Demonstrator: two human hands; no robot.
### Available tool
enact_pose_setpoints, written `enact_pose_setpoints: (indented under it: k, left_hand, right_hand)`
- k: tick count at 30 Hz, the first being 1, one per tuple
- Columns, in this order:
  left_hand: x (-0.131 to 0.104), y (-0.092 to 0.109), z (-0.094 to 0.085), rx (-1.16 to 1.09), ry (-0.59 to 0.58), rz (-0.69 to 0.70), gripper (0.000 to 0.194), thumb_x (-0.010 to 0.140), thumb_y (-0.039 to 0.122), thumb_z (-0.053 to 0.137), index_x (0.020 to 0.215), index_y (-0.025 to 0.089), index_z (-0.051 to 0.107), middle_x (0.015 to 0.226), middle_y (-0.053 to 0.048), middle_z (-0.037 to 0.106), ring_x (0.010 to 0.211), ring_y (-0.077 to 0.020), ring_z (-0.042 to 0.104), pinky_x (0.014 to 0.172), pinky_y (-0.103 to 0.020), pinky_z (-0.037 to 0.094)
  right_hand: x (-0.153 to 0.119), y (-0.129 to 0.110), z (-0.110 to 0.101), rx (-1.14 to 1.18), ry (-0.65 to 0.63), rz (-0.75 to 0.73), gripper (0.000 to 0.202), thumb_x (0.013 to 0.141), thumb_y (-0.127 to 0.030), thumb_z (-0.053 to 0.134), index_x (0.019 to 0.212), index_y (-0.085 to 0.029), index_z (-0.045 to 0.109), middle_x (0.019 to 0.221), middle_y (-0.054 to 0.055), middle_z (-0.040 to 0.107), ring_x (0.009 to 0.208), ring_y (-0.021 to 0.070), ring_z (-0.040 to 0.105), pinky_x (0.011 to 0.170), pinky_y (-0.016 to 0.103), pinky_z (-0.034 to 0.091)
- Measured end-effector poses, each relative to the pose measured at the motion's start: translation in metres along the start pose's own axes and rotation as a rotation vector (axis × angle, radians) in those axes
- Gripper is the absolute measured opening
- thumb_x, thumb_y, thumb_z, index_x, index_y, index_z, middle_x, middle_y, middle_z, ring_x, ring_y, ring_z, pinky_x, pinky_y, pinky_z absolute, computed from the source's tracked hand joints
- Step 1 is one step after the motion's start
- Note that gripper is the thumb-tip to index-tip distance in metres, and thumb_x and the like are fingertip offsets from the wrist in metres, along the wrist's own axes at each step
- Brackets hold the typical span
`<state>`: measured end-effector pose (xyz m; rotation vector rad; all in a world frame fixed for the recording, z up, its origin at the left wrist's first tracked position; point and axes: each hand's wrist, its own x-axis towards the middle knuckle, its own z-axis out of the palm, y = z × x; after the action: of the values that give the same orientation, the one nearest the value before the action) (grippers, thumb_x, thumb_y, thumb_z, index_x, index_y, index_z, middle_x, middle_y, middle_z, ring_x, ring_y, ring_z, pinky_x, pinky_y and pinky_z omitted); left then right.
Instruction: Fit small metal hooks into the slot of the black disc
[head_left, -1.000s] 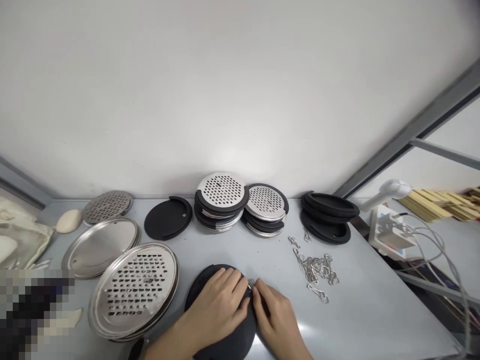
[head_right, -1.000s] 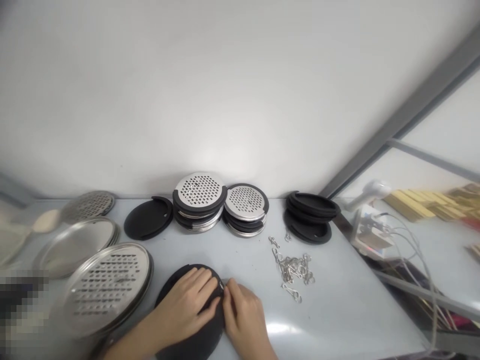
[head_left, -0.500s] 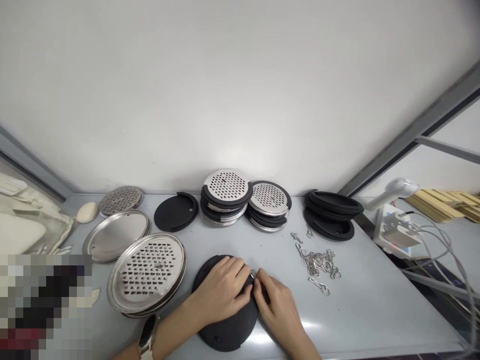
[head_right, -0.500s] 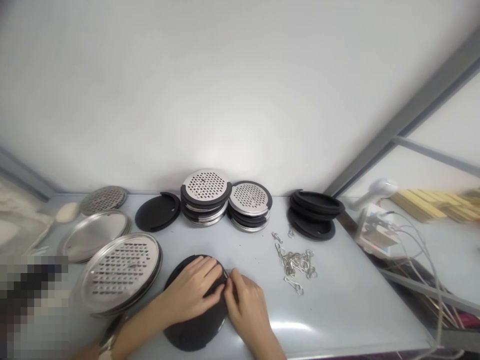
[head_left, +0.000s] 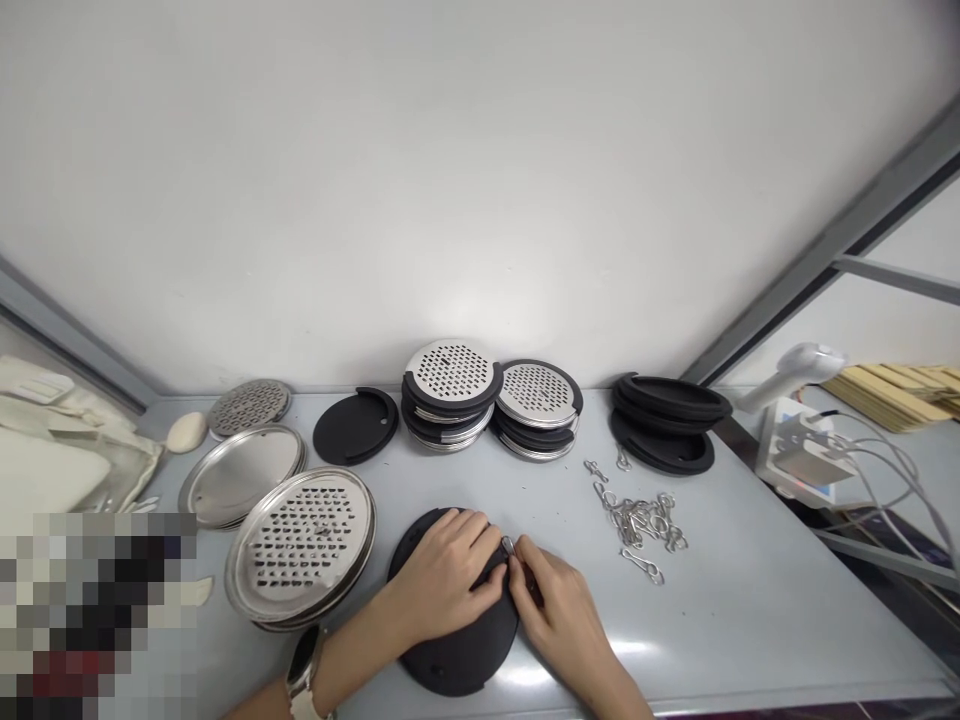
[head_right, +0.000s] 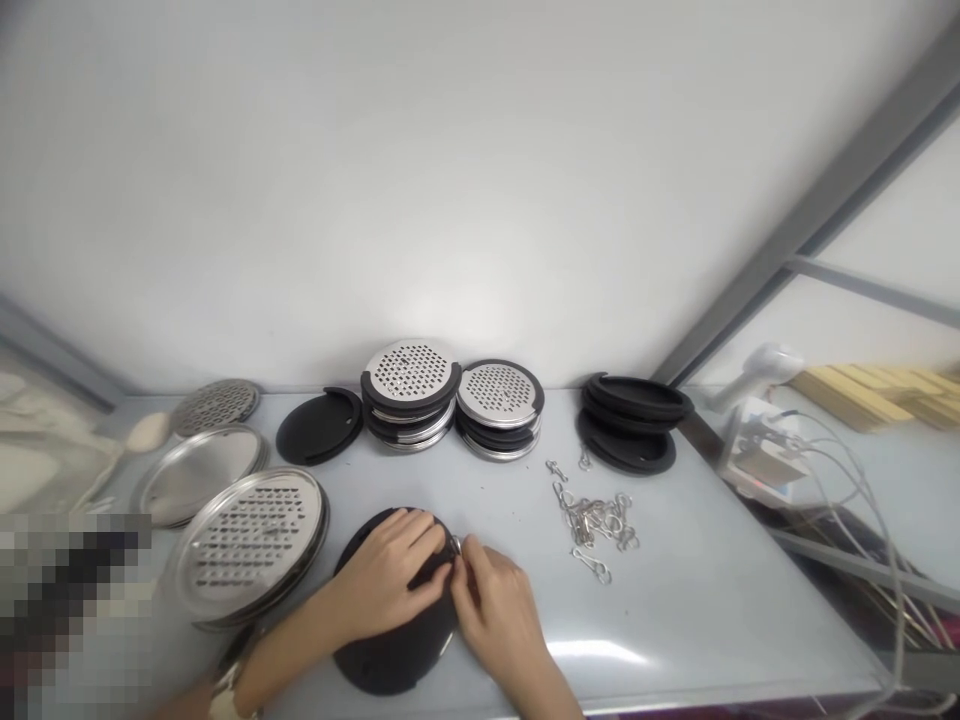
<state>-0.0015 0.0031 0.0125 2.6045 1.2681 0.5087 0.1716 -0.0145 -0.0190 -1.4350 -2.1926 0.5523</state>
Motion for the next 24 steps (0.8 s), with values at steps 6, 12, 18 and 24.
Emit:
enact_pose_setpoints:
  k: [6,12,18,24]
  left_hand:
    - [0.0010,0.0005,-0.0012,-0.049,-0.022,-0.045,0.004,0.083,0.018,0.050,0.084,0.019,0.047,0.086,-0.002,0.053,0.081,-0.0189,0.050,0.077,-0.035,0.042]
    - [0.0023,-0.0002,-0.0032,-0.051,-0.001,-0.050,0.003,0.082,0.018,0.050,0.082,0.019,0.047,0.084,-0.001,0.052,0.079,-0.0183,0.050,0.076,-0.034,0.042]
    - [0.0017,-0.0016,-0.0021,-0.008,-0.001,-0.031,0.001,0.084,0.019,0.048,0.084,0.019,0.048,0.085,-0.002,0.052,0.081,-0.0192,0.050,0.077,-0.035,0.043]
    - [0.0020,-0.0021,-0.0008,0.007,-0.010,-0.024,0.002,0.084,0.019,0.048,0.082,0.019,0.047,0.083,-0.002,0.052,0.079,-0.0188,0.050,0.075,-0.034,0.043]
  right_hand:
    - [-0.0006,0.0002,-0.0012,0.028,-0.003,0.012,0.019,0.092,-0.023,0.034,0.074,-0.022,0.034,0.061,-0.002,0.051,0.055,0.0136,0.049,0.052,0.023,0.034]
    - [-0.0005,0.0005,-0.0014,0.070,0.006,0.041,0.022,0.092,-0.026,0.036,0.071,-0.022,0.034,0.059,-0.002,0.050,0.052,0.0128,0.048,0.049,0.022,0.034]
    - [-0.0007,0.0010,0.0001,0.049,0.011,0.031,0.022,0.096,-0.026,0.031,0.075,-0.022,0.037,0.062,-0.001,0.053,0.057,0.0143,0.053,0.052,0.023,0.035]
    - [0.0007,-0.0002,0.0025,0.011,0.011,0.068,0.024,0.098,-0.027,0.027,0.078,-0.022,0.039,0.062,-0.001,0.054,0.055,0.0143,0.053,0.053,0.024,0.033]
